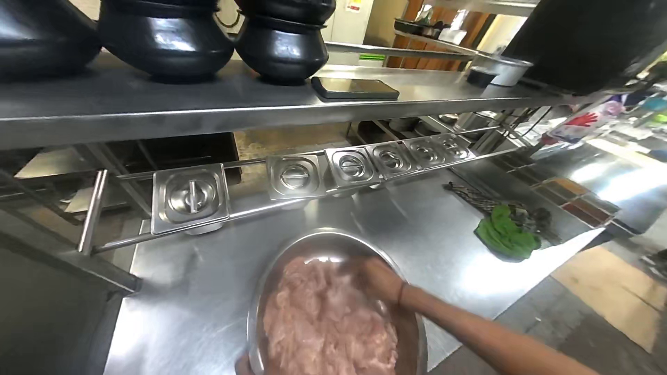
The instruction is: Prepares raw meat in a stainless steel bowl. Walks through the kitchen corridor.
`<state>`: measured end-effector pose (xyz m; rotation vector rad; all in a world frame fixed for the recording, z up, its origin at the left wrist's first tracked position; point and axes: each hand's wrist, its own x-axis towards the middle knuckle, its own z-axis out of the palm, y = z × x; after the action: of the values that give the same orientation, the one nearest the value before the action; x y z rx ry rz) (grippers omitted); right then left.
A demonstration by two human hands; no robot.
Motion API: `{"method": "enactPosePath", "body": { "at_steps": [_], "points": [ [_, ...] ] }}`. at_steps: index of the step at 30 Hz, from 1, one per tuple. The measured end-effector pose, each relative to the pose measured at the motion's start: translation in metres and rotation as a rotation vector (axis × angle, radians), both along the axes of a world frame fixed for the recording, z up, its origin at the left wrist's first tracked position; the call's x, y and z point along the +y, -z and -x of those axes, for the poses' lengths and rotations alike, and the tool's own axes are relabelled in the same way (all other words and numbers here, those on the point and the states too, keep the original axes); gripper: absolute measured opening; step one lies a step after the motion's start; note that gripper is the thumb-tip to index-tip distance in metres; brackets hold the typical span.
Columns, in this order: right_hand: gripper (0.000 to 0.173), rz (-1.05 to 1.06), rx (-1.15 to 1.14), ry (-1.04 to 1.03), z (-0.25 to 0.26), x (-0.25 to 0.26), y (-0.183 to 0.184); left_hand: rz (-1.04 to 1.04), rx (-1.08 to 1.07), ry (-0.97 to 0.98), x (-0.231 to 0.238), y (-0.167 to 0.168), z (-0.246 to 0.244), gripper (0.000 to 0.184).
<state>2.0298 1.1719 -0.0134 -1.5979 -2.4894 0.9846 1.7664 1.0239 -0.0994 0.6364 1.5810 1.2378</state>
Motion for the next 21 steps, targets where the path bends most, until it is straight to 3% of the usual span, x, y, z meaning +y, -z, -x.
{"method": "enactPosePath", "body": {
  "at_steps": [3,6,11,14,18,21],
  "points": [
    [0.038,-0.115,-0.298,-0.251,0.006,0.038,0.002,-0.054,0.243,0.258,0.081,-0.005,0.041,0.057],
    [0.034,-0.030,-0.564,-0.292,-0.003,0.042,0.038,-0.101,0.254,0.452,0.140,0.003,0.055,0.055],
    [0.036,0.258,-0.601,-0.015,-0.033,-0.049,0.051,-0.074,0.259,0.244,0.110,0.005,0.043,0.038],
    [0.036,0.410,-0.424,0.048,-0.030,-0.091,0.058,-0.037,0.228,0.121,0.070,0.003,0.025,0.039],
    [0.034,0.380,0.099,0.253,0.001,-0.131,0.085,-0.049,0.167,0.045,0.023,0.003,-0.003,0.050],
    [0.040,0.281,0.130,0.243,0.048,-0.119,0.083,-0.057,0.142,0.033,0.003,0.003,-0.015,0.065]
  ]
}}
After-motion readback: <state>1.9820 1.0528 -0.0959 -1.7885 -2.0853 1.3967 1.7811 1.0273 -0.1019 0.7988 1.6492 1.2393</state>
